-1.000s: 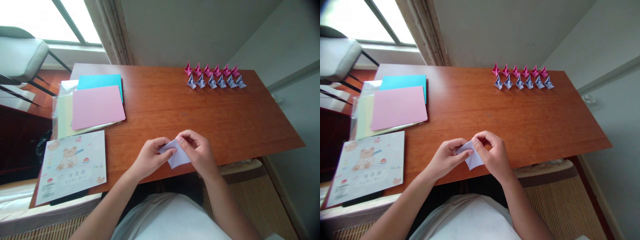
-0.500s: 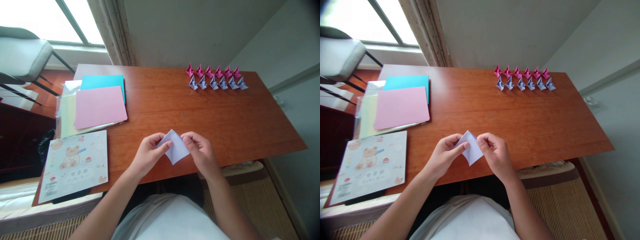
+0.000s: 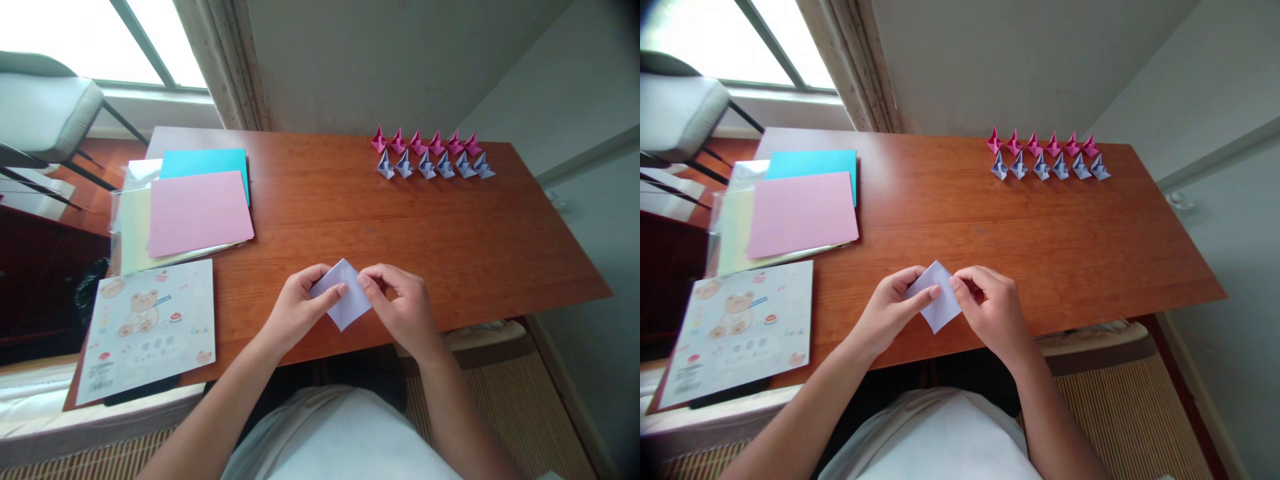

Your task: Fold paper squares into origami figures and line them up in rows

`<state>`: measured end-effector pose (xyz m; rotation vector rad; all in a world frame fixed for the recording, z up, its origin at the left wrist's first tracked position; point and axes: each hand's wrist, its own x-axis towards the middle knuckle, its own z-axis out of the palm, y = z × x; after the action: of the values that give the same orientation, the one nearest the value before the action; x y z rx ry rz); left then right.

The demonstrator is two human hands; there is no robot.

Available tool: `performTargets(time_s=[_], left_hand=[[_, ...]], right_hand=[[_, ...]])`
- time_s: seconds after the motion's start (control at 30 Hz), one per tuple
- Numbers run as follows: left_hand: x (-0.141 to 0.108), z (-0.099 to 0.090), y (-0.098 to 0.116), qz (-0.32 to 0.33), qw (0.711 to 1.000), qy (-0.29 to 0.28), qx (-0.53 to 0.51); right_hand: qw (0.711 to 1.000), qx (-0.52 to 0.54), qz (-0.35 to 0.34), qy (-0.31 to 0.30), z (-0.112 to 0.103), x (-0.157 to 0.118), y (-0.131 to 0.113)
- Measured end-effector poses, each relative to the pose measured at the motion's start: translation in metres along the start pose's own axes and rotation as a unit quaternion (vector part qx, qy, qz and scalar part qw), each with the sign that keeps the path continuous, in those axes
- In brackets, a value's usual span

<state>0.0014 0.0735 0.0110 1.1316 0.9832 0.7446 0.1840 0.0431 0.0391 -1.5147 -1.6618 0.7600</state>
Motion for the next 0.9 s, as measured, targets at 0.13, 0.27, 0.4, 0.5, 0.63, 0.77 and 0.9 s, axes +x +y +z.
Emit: performTargets(time_s=[0.13,0.27,0.4,0.5,0.63,0.77,0.9], left_hand=[[0.000,0.002,-0.003,-0.001,1.000,-0.013,0.018],[-0.001,0.003,-0.005,-0.002,1.000,-0.016,0.026],[-0.002,0.004,-0.001,0.007,1.000,0.005,0.027],[-0.002,0.004,0.001,0.026,0.999,0.025,0.033],[-0.003,0.004,0.002,0.040,0.998,0.027,0.034],[-0.003,0.005,0.000,0.047,0.999,0.012,0.004],[-0.003,0.005,0.000,0.055,0.998,-0.004,-0.022]], right_hand=[[1.000,-0.009,-0.016,0.010,-0.001,-0.001,0.000],[0.999,0.008,-0.028,0.034,-0.003,-0.002,-0.001],[0.994,0.064,-0.030,0.084,-0.006,-0.003,-0.004],[0.994,0.073,-0.038,0.068,-0.008,-0.004,-0.008],[0.997,0.050,-0.037,0.045,-0.007,-0.004,-0.010],[0.996,0.072,-0.038,0.042,-0.001,-0.004,-0.007],[0.993,0.103,-0.037,0.033,0.004,-0.005,-0.004]])
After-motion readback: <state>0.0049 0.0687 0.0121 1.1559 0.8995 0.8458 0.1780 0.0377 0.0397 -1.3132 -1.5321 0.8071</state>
